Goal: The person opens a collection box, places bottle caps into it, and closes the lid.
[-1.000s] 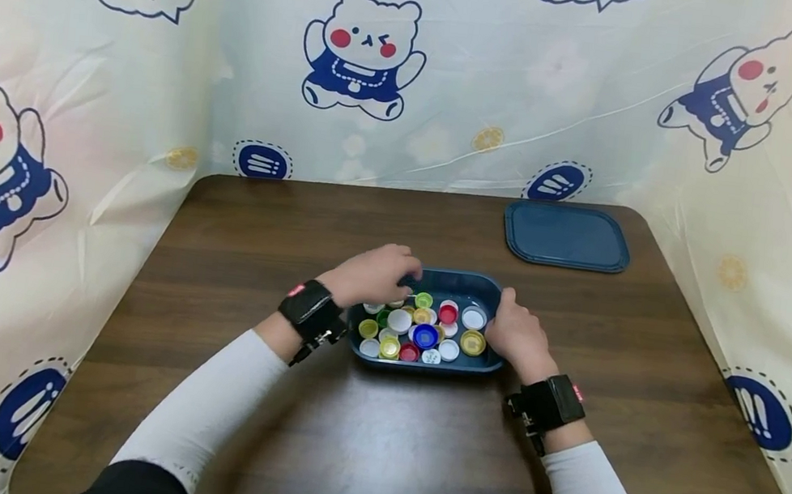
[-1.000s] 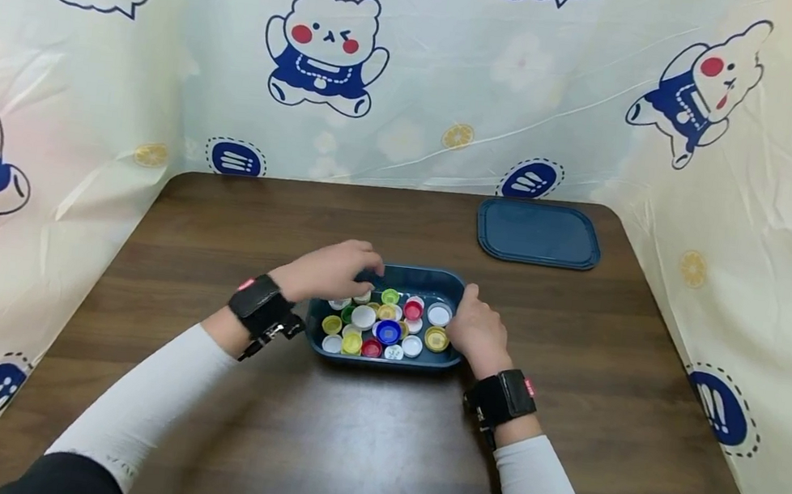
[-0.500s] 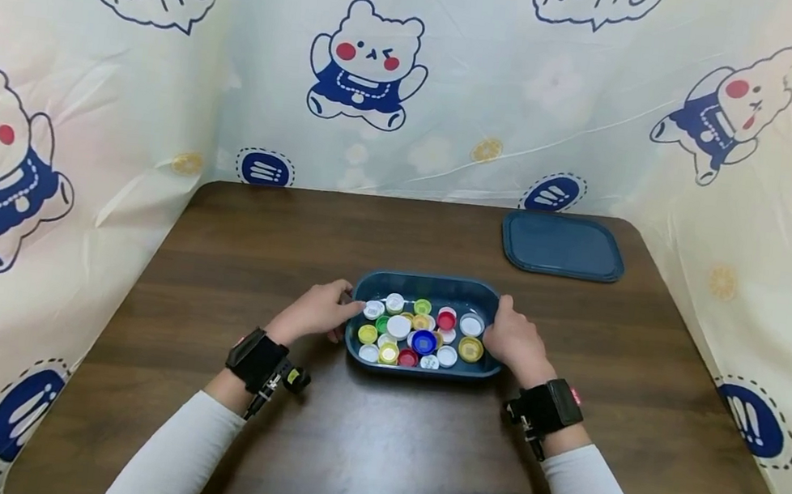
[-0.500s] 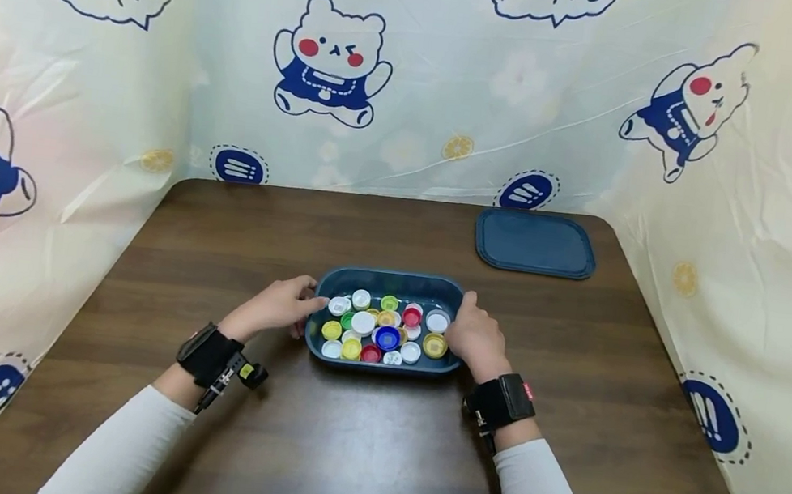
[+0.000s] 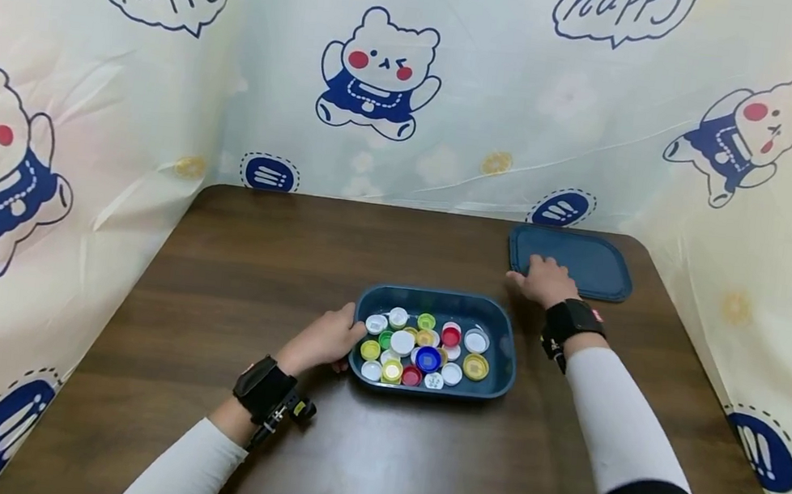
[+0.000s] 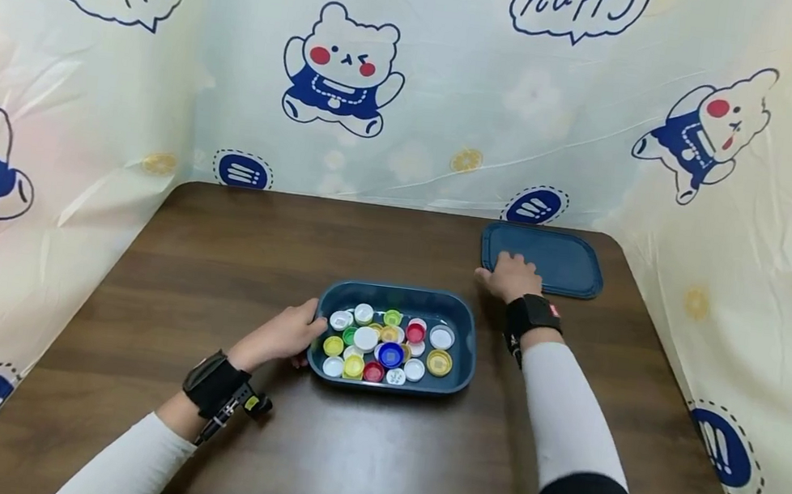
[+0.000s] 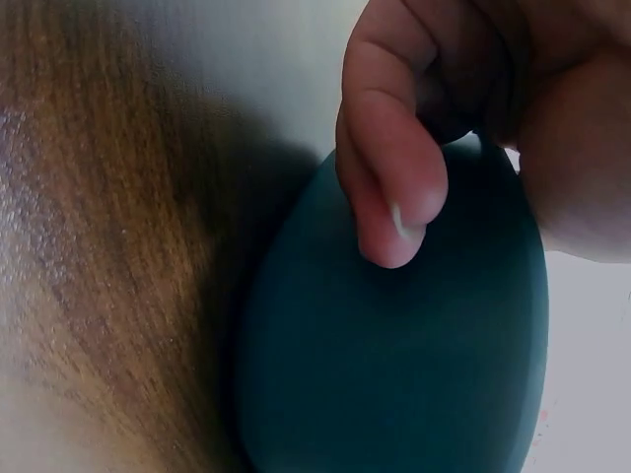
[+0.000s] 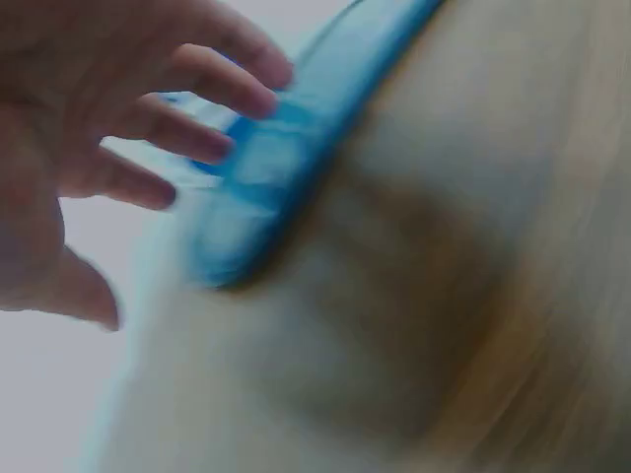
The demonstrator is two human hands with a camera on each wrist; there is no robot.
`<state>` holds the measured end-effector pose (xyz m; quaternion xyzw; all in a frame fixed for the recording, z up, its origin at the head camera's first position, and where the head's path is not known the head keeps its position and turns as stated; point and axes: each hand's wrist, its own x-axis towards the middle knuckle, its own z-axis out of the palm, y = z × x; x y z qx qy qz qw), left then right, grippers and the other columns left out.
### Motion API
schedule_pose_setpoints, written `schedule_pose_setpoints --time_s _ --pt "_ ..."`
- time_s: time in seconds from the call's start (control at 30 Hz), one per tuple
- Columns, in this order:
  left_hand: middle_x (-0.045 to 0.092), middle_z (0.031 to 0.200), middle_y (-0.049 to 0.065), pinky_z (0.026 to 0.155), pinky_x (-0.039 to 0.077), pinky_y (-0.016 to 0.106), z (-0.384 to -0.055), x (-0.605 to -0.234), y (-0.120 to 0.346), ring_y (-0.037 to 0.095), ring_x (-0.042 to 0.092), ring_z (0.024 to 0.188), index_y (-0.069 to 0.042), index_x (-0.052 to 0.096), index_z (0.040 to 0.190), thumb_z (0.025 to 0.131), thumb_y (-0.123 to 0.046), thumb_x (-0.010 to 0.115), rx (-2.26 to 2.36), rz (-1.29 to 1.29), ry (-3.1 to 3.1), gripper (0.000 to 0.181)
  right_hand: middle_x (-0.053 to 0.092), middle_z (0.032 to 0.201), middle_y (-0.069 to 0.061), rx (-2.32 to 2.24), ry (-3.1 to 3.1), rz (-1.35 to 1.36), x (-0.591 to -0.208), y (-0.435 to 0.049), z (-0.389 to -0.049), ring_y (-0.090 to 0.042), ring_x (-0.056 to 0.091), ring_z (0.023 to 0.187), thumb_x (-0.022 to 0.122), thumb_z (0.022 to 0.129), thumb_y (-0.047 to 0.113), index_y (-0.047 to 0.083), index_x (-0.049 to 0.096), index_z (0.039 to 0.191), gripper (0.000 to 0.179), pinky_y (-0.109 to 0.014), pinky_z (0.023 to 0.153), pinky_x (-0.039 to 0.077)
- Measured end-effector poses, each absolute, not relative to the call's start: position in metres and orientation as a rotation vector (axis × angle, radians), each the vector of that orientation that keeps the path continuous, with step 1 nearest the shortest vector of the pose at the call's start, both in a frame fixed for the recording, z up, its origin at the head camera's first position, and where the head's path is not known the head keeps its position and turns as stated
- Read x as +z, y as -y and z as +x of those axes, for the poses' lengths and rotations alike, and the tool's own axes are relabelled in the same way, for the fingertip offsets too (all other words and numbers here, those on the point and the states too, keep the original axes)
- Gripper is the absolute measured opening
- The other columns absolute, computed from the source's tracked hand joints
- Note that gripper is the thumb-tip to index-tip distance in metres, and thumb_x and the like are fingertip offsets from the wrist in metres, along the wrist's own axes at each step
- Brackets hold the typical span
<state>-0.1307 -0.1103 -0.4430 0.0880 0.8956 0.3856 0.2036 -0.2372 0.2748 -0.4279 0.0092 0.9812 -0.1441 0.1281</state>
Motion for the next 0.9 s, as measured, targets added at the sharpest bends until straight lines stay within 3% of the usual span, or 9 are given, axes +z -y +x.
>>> schedule_pose_setpoints --time_s 0.17,0.33,0.4,0.53,0.7,0.8,0.9 --pt "0.06 0.075 0.012 0.05 0.053 0.033 -0.122 -0.446 0.108 0.021 0.059 0.053 0.005 0.044 0.134 0.107 -0.02 0.042 1.061 0.258 -2.479 0.037 0.046 0.14 -0.036 -0.212 -2.932 -0.004 -0.461 -0.283 -0.247 -0.061 0.046 0.119 0.049 0.106 0.044 -0.007 0.042 0.145 0.064 -0.071 0.099 0.041" --pt "0.06 0.076 0.013 0.049 0.053 0.034 -0.125 -0.442 0.105 0.021 0.059 0.052 0.005 0.042 0.136 0.107 -0.02 0.043 1.06 0.28 -2.493 0.039 0.061 0.11 -0.034 -0.046 -3.048 -0.177 -0.462 -0.288 -0.249 -0.051 0.062 0.092 0.051 0.106 0.03 -0.009 0.054 0.119 0.042 -0.063 0.081 0.053" --pt "0.06 0.076 0.012 0.049 0.053 0.034 -0.127 -0.441 0.104 0.021 0.059 0.052 0.005 0.042 0.136 0.107 -0.021 0.043 1.055 0.289 -2.498 0.039 0.063 0.098 -0.033 0.021 -3.075 -0.253 -0.462 -0.29 -0.25 -0.046 0.064 0.081 0.05 0.106 0.023 -0.01 0.055 0.111 0.034 -0.059 0.073 0.056" --pt "0.061 0.075 0.012 0.051 0.053 0.033 -0.131 -0.44 0.101 0.021 0.059 0.053 0.006 0.041 0.137 0.108 -0.022 0.041 1.04 0.325 -2.487 0.04 0.063 0.089 -0.039 0.188 -3.158 -0.352 -0.457 -0.293 -0.248 -0.044 0.065 0.067 0.045 0.103 0.007 -0.014 0.05 0.112 0.023 -0.058 0.061 0.057" --pt "0.06 0.077 0.013 0.051 0.052 0.033 -0.134 -0.437 0.102 0.021 0.059 0.055 0.006 0.04 0.139 0.108 -0.022 0.041 1.047 0.308 -2.492 0.042 0.059 0.075 -0.033 0.249 -3.429 -0.371 -0.42 -0.29 -0.237 -0.044 0.061 0.055 0.038 0.102 -0.003 -0.014 0.046 0.109 0.015 -0.058 0.049 0.052" --pt "0.06 0.079 0.013 0.05 0.052 0.033 -0.134 -0.434 0.106 0.022 0.059 0.055 0.006 0.042 0.136 0.107 -0.021 0.042 1.054 0.284 -2.507 0.039 0.054 0.069 -0.025 0.16 -3.554 -0.329 -0.385 -0.288 -0.227 -0.045 0.057 0.052 0.041 0.102 0.002 -0.009 0.047 0.101 0.013 -0.058 0.043 0.046" --pt "0.06 0.08 0.013 0.05 0.051 0.032 -0.135 -0.433 0.11 0.022 0.058 0.055 0.005 0.045 0.132 0.107 -0.021 0.042 1.048 0.276 -2.508 0.036 0.054 0.068 -0.025 -0.012 -3.625 -0.279 -0.348 -0.285 -0.208 -0.047 0.055 0.051 0.044 0.099 0.008 -0.009 0.048 0.098 0.018 -0.059 0.042 0.043"
